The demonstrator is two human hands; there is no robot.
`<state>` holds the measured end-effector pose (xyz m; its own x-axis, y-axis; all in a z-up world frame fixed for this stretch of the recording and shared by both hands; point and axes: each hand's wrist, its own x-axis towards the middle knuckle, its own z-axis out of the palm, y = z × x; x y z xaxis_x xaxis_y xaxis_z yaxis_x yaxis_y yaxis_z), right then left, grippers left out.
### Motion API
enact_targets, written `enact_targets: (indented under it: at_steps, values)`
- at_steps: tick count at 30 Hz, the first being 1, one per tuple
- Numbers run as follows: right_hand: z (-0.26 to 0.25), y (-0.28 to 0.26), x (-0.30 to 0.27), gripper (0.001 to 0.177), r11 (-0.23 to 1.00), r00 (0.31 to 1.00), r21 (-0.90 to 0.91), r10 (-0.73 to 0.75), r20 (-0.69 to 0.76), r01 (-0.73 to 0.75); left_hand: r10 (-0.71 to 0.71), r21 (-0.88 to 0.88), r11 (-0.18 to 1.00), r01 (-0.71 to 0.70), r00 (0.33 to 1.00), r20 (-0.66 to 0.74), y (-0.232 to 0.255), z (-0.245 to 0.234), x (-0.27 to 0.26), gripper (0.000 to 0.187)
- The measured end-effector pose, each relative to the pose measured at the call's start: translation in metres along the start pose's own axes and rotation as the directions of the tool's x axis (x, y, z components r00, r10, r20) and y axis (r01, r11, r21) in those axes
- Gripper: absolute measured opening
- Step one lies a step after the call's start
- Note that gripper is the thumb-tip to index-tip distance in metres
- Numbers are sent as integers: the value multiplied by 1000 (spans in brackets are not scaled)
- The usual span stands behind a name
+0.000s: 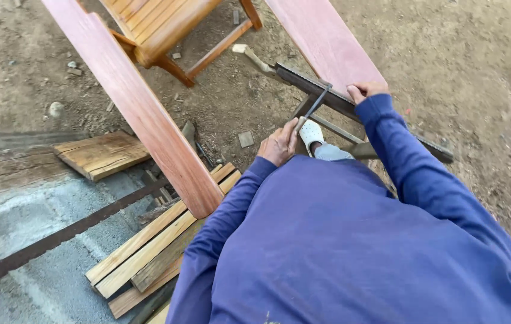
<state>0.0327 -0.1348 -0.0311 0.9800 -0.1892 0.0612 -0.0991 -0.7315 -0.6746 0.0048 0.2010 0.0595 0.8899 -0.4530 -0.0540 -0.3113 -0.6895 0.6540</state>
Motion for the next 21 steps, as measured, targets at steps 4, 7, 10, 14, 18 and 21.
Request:
enact_targets:
  at_steps: [4, 7, 10, 14, 18, 21]
  values:
    - [34, 9, 45, 24, 961, 953, 120, 221, 207, -249, -4, -18, 1000, 4, 1000, 20, 15, -11, 0, 43]
    - [27, -14, 53, 27, 865, 839, 205, 344, 422, -458, -52, -28, 998, 54, 997, 56, 29, -19, -5, 45]
    - [30, -13, 59, 26, 867, 851, 255, 292, 437, -428, -93, -30, 995, 94, 995, 27, 31, -9, -2, 44]
    - [34, 18, 67, 22, 834, 829, 323, 253, 498, -448, -184, -48, 982, 184, 983, 4, 36, 14, 6, 43]
    - [58, 80, 112, 16, 760, 851, 477, 186, 492, -442, -15, 0, 1000, 16, 997, -74, 32, 36, 51, 46]
    - [45, 90, 129, 16, 761, 872, 491, 194, 450, -423, 49, 42, 998, -45, 993, -105, 36, 46, 71, 47]
